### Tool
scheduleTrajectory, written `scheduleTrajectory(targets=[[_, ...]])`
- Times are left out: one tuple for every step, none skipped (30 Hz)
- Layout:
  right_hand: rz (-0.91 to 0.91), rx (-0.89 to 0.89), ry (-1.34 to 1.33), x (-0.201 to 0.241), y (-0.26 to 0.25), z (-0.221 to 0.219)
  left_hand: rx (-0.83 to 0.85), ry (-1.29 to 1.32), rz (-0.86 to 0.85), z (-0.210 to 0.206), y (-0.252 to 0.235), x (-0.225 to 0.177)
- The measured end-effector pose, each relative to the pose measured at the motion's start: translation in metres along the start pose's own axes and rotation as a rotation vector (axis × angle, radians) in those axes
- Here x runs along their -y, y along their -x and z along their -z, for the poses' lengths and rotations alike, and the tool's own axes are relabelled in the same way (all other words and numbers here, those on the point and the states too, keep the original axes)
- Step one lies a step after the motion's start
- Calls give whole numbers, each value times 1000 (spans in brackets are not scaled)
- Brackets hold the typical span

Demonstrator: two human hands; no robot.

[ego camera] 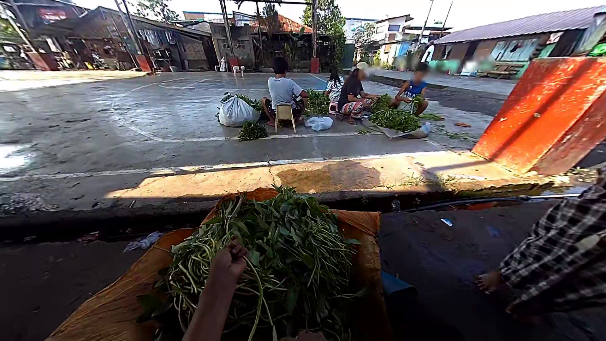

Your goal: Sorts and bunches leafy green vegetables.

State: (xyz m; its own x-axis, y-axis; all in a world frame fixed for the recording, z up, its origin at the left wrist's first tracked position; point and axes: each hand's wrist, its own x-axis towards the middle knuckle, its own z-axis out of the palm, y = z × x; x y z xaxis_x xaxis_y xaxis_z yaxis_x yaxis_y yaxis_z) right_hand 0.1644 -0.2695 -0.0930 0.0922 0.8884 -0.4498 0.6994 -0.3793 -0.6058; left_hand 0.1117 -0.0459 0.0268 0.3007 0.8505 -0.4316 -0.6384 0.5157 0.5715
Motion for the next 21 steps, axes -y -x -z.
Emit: scheduleTrajectory(targets=[[-45, 16, -37, 1, -2, 3, 10, 2, -17, -1, 4, 2], [-28, -60, -154, 4, -4, 7, 17, 3, -26, 0, 7, 5], [38, -169, -352, 9, -9, 13, 28, 1, -28, 1, 9, 10], [141, -271, -588, 15, -17, 19, 33, 2, -19, 0, 10, 15], [264, -338, -834, 23, -22, 24, 37, 9, 2, 0, 13, 21], [376, -338, -1034, 32, -24, 30, 42, 25, 30, -2, 15, 26], [452, -299, -1183, 39, -25, 34, 45, 47, 56, -3, 17, 29], [492, -278, -1264, 44, -25, 35, 52, 70, 80, -4, 17, 31], [490, -285, -1329, 48, -23, 34, 61, 90, 99, -4, 16, 31], [457, -301, -1379, 50, -22, 32, 72, 112, 113, -4, 15, 30], [429, -305, -1440, 50, -22, 31, 82, 128, 121, -3, 13, 28], [413, -291, -1511, 48, -22, 28, 87, 140, 125, -2, 11, 25], [414, -264, -1577, 43, -23, 25, 92, 146, 126, 0, 10, 24], [415, -221, -1643, 39, -23, 23, 97, 143, 126, 1, 8, 23], [406, -159, -1730, 36, -23, 22, 112, 137, 133, 4, 7, 24], [364, -107, -1816, 36, -21, 23, 140, 132, 142, 6, 7, 25], [315, -75, -1865, 36, -20, 25, 176, 131, 147, 8, 8, 27], [284, -57, -1870, 35, -19, 27, 213, 132, 151, 10, 8, 29], [280, -38, -1847, 32, -20, 29, 247, 144, 159, 11, 9, 30], [299, -7, -1817, 27, -21, 31, 279, 150, 168, 13, 9, 31], [324, 22, -1776, 21, -23, 34, 306, 145, 181, 14, 9, 32]])
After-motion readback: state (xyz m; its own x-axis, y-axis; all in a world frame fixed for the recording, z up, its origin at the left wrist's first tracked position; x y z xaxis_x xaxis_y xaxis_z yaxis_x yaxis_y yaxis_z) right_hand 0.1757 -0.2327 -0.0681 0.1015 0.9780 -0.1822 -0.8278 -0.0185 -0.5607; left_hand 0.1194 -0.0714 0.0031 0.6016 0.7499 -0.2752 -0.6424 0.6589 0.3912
